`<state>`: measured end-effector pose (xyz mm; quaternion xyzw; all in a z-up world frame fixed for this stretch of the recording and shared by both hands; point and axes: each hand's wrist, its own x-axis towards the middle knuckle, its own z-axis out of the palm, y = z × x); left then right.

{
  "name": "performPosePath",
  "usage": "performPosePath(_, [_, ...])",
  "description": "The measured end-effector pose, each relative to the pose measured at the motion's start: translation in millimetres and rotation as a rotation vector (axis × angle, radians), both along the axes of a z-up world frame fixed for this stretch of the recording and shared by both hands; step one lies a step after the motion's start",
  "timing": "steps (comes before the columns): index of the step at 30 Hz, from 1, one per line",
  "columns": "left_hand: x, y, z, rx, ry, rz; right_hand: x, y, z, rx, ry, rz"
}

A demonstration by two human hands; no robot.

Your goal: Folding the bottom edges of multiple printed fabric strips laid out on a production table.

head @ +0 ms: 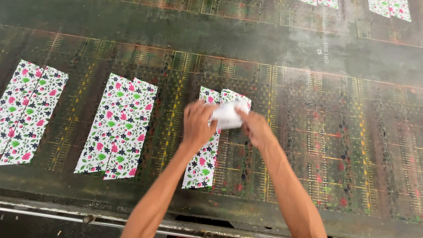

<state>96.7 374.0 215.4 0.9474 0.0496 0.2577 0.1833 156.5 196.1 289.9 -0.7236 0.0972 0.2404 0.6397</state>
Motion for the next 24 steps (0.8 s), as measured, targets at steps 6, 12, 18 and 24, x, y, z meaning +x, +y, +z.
performPosePath(6, [8,29,134,-0.004,-0.384,-0.134,12,24,80,0.348,-0.178,-0.041])
performPosePath(12, [-38,60,28,0.032,-0.358,-0.188,-87,51,69,0.187,-0.123,-0.165])
performPosePath(18, [-152,51,-120,0.121,0.081,-0.282,-163,28,-189,-0.292,0.184,-0.095])
performPosePath(24, [-196,33,-184,0.11,0.102,-0.359,-195,8,-258,-0.422,0.244,-0.093])
